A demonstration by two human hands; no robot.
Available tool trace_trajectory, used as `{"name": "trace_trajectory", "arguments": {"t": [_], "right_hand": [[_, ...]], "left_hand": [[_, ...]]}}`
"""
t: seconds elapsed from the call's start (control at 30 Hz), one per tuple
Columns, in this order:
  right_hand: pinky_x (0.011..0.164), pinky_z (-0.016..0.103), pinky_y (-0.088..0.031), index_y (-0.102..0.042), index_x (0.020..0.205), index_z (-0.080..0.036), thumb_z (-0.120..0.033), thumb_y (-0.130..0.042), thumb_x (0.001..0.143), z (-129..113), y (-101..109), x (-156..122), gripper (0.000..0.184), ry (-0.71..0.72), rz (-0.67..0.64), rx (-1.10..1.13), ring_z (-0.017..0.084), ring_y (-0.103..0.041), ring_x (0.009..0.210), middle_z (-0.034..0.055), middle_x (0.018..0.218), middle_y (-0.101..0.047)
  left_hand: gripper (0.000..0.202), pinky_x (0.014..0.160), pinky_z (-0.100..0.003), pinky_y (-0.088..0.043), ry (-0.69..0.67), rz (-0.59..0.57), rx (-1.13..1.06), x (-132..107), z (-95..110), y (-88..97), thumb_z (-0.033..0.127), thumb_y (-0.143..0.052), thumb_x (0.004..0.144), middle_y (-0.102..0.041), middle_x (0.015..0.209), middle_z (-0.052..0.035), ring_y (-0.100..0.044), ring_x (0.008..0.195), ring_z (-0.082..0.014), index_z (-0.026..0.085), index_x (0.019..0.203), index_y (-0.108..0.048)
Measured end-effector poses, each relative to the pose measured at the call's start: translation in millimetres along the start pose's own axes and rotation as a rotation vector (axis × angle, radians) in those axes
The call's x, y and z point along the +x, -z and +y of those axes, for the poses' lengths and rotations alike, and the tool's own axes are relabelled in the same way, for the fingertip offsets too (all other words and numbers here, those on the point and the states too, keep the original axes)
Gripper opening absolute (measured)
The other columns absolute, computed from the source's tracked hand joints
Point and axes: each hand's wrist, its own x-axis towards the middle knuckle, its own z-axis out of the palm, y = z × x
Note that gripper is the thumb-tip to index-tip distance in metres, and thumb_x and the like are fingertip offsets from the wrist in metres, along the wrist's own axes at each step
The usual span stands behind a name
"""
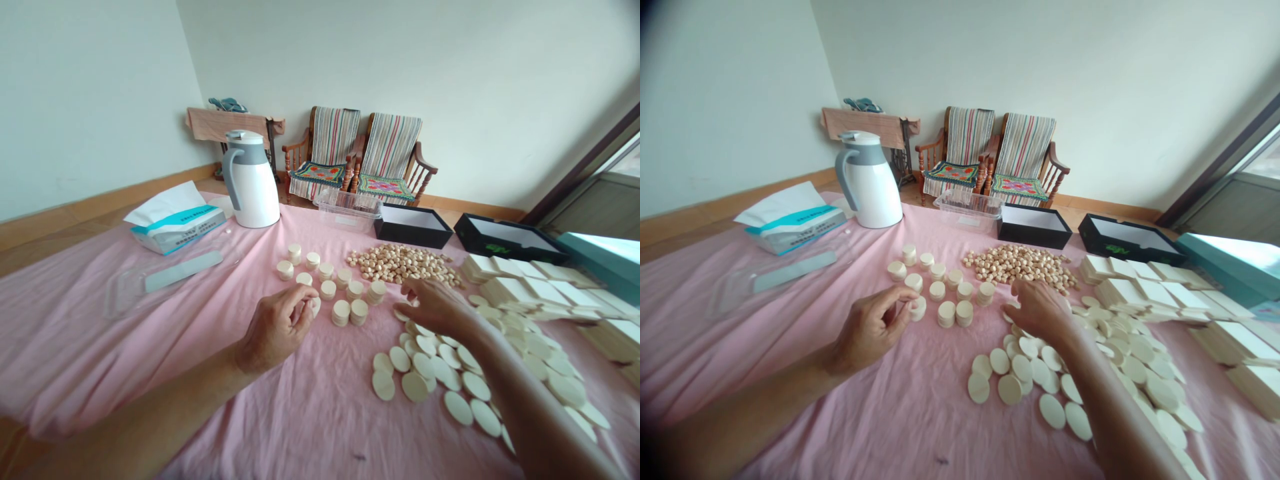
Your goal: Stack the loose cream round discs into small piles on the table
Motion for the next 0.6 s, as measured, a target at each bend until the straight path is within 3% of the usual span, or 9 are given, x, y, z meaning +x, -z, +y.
{"name": "trace_trajectory", "arguments": {"t": [0.27,0.47,0.6], "right_hand": [[0.060,0.027,-0.030,-0.063,0.085,-0.018,-0.027,-0.059,0.071,5,-9,1,0.017,0.038,-0.016,-0.034,0.020,-0.057,0.073,0.0067,0.080,-0.066],[0.068,0.025,-0.035,-0.058,0.086,-0.018,-0.021,-0.052,0.075,-2,-11,9,0.013,0.149,0.192,0.149,0.017,-0.055,0.076,0.0049,0.083,-0.063],[0.071,0.025,-0.036,-0.057,0.087,-0.017,-0.019,-0.052,0.074,-8,-21,12,0.014,0.174,0.182,0.145,0.017,-0.055,0.080,0.0061,0.087,-0.062]], "left_hand": [[0.011,0.052,-0.018,-0.037,-0.001,0.010,-0.002,1,2,1.0,0.017,-0.051,0.085,-0.064,0.071,0.0029,-0.046,0.047,-0.0059,0.017,0.093,-0.059],[0.010,0.052,-0.018,-0.037,-0.004,0.003,0.006,1,2,0.1,0.017,-0.052,0.085,-0.062,0.069,0.0033,-0.045,0.047,-0.0062,0.017,0.092,-0.058],[0.009,0.052,-0.018,-0.036,-0.009,0.008,0.001,1,2,0.4,0.016,-0.052,0.085,-0.062,0.070,0.0032,-0.044,0.047,-0.0061,0.017,0.092,-0.057]]}}
